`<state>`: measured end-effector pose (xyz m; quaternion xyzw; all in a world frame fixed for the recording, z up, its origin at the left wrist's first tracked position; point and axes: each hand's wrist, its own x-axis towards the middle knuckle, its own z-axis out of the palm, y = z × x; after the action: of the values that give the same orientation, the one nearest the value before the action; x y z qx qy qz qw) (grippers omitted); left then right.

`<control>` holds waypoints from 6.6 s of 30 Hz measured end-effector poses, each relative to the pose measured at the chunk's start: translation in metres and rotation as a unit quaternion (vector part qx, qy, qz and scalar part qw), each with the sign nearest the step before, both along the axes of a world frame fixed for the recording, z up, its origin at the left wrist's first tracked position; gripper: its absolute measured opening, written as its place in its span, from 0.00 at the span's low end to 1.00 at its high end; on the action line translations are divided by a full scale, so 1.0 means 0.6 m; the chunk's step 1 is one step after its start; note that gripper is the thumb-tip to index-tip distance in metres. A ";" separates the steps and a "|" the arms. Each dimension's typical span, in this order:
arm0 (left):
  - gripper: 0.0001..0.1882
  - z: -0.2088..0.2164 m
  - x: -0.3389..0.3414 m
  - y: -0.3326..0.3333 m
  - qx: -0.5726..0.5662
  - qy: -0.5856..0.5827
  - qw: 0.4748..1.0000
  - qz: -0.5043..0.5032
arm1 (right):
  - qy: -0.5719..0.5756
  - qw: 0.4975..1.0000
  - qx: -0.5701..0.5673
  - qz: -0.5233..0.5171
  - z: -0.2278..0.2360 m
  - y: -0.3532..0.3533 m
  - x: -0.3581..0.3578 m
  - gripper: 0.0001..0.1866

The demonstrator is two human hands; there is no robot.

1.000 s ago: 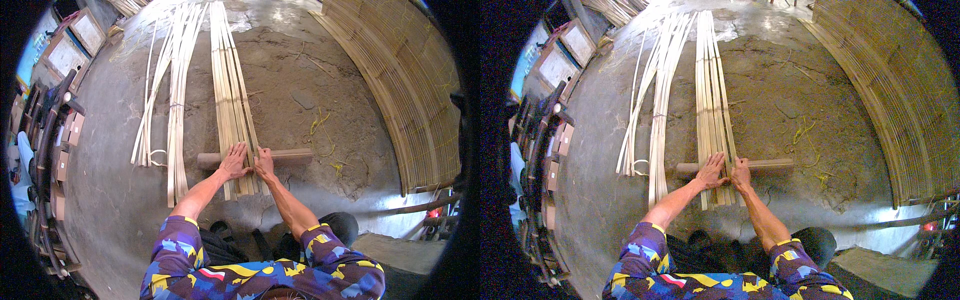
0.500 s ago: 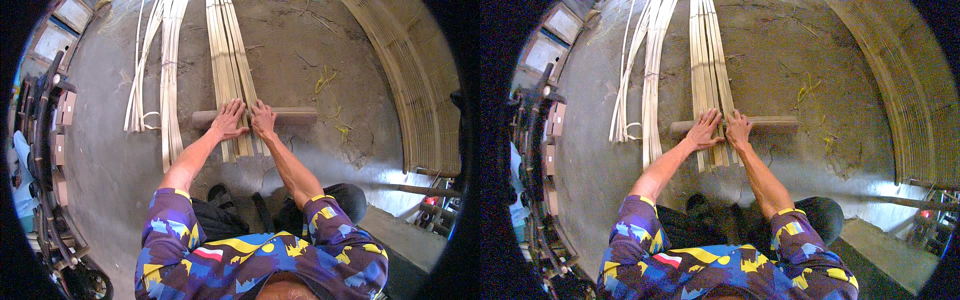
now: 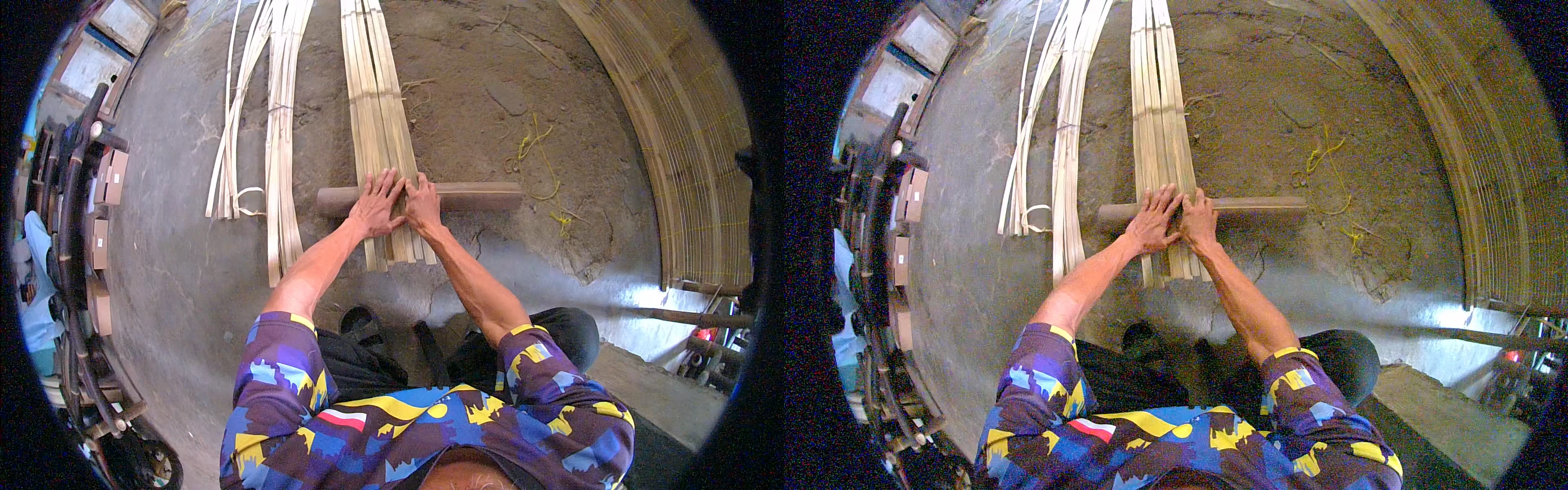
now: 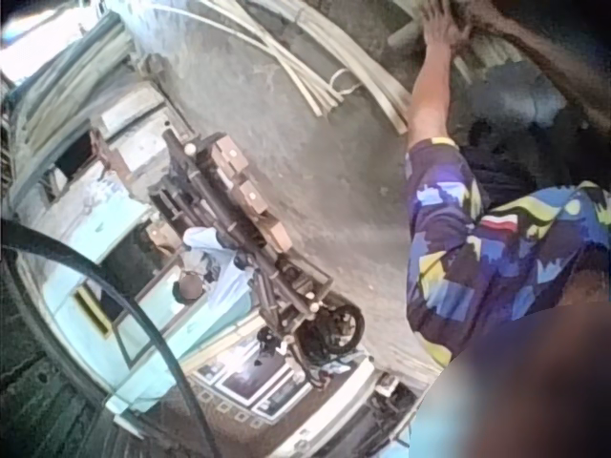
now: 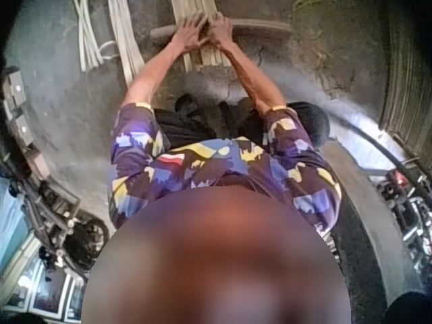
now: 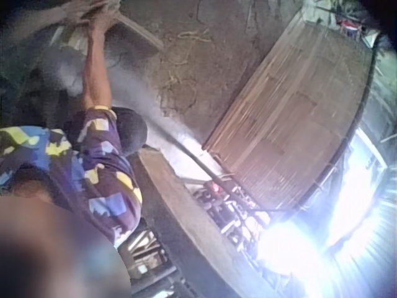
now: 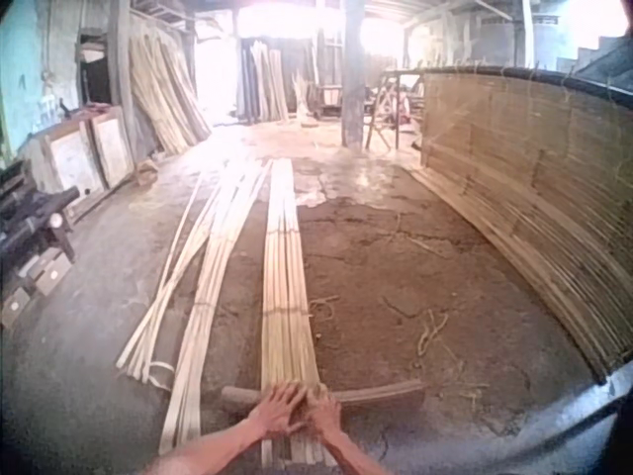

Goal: The person sits on the floor and repeatedly picks up bundles of thin bamboo strips, separates them, and lays them out in parallel rows. The person uses both hands to align and adjust the strips on the floor.

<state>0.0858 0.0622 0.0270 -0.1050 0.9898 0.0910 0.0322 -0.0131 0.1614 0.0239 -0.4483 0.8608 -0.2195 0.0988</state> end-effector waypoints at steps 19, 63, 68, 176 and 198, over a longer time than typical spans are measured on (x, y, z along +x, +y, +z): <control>0.47 0.011 -0.002 -0.001 0.001 -0.020 1.000 -0.004 | -0.283 0.913 -0.233 -0.178 0.022 -0.013 -0.090 0.25; 0.36 0.007 0.002 -0.030 0.021 -0.038 0.997 0.059 | -0.030 0.999 -0.010 -0.015 0.010 0.006 0.028 0.24; 0.35 0.013 0.001 -0.027 0.012 -0.041 0.997 0.059 | -0.117 0.989 -0.094 -0.016 0.011 0.004 0.030 0.26; 0.42 0.030 -0.093 0.058 0.071 -0.059 0.991 0.097 | -0.017 0.969 -0.192 -0.156 0.009 0.077 -0.190 0.16; 0.40 0.030 -0.041 -0.010 0.018 -0.167 0.980 0.106 | -0.138 0.930 -0.289 -0.182 0.143 -0.009 -0.082 0.19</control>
<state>0.0613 0.0563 0.0450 -0.2222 0.9519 0.0933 0.1890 -0.0625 0.1562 0.1098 -0.2585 0.8048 -0.5327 0.0409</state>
